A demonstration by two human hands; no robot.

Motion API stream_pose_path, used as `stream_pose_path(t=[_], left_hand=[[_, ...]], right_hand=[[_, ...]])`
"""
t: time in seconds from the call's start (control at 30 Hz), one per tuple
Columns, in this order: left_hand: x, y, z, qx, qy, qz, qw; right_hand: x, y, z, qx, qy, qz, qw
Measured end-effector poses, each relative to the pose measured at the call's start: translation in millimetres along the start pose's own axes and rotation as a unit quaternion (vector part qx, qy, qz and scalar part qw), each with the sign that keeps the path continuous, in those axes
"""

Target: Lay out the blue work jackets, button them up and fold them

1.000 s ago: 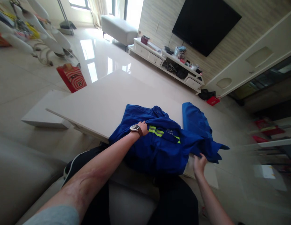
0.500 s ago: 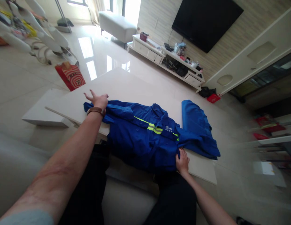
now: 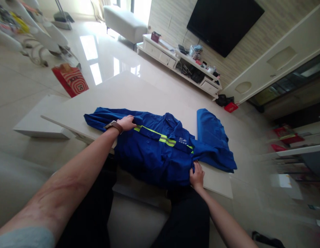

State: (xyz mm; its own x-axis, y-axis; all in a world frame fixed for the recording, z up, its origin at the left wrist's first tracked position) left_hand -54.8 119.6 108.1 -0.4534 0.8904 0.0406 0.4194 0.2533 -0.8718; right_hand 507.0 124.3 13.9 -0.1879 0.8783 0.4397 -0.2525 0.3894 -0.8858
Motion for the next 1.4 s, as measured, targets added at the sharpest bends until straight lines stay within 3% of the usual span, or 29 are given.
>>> stream_pose_path(t=[0.07,0.13,0.17,0.23,0.3,0.4,0.43,0.5,0.57,0.67,0.73,0.83,0.93,1.03,1.13,1.23,1.4], left_hand=[[5,-40.3,12,-0.045,-0.062,-0.177,0.981],[-1,-77.5,24,-0.071,-0.114,-0.339,0.931],[-5,-89.5,26,-0.086,-0.128,-0.391,0.907],[-11,-95.4,21,-0.122,-0.135,-0.416,0.891],[-12,-78.3,2,-0.14,-0.116,-0.347,0.92],[-24,-18.1,-51,-0.091,-0.006,-0.101,0.991],[-34,6.0,-68,-0.064,0.04,-0.005,0.997],[-62,48.3,-95,-0.007,0.111,0.149,0.983],[-87,77.0,-114,0.034,0.156,0.223,0.961],[-106,99.0,-132,0.059,0.175,0.244,0.952],[-110,104.9,-140,0.069,0.177,0.246,0.95],[-112,107.0,-150,0.085,0.207,0.247,0.943],[-114,107.1,-155,0.092,0.232,0.246,0.937],[-111,105.0,-153,0.094,0.201,0.229,0.948],[-105,99.7,-157,0.092,0.192,0.203,0.956],[-99,93.8,-167,0.057,0.195,0.181,0.962],[-97,94.2,-172,0.036,0.191,0.145,0.97]], right_hand=[[0,-1,1,-0.004,0.001,0.003,1.0],[1,-1,2,-0.007,0.002,0.007,1.0],[1,-1,3,-0.01,0.003,0.01,1.0],[0,-1,3,-0.015,0.006,0.014,1.0],[-1,-1,5,-0.021,0.007,0.022,1.0],[-1,-3,9,-0.039,0.004,0.052,0.998],[1,-4,10,-0.048,0.006,0.07,0.996],[10,-9,17,-0.065,0.017,0.12,0.991],[25,-20,29,-0.083,0.059,0.162,0.982],[52,-44,72,-0.064,0.12,0.132,0.982],[63,-51,125,0.02,0.065,0.104,0.992],[61,-45,196,0.101,-0.016,0.118,0.988],[55,-29,232,0.103,-0.076,0.173,0.977],[65,-23,230,0.152,-0.077,0.191,0.967],[87,-24,204,0.262,0.046,0.157,0.951],[95,-20,183,0.356,0.169,0.132,0.91],[84,-5,180,0.477,0.269,0.115,0.829]])
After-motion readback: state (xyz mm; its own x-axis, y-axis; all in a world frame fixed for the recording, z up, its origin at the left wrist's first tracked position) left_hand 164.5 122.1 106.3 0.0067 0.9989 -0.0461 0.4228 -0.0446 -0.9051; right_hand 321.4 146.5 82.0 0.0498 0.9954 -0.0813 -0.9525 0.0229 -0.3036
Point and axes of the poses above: each hand's wrist, its own x-axis towards the middle knuckle, its own y-axis out of the palm, z = x × y, the point moved 6 cm from there along x, towards the middle knuckle, and after that the axes turned 15 degrees about -z, right-handed, at the moved point
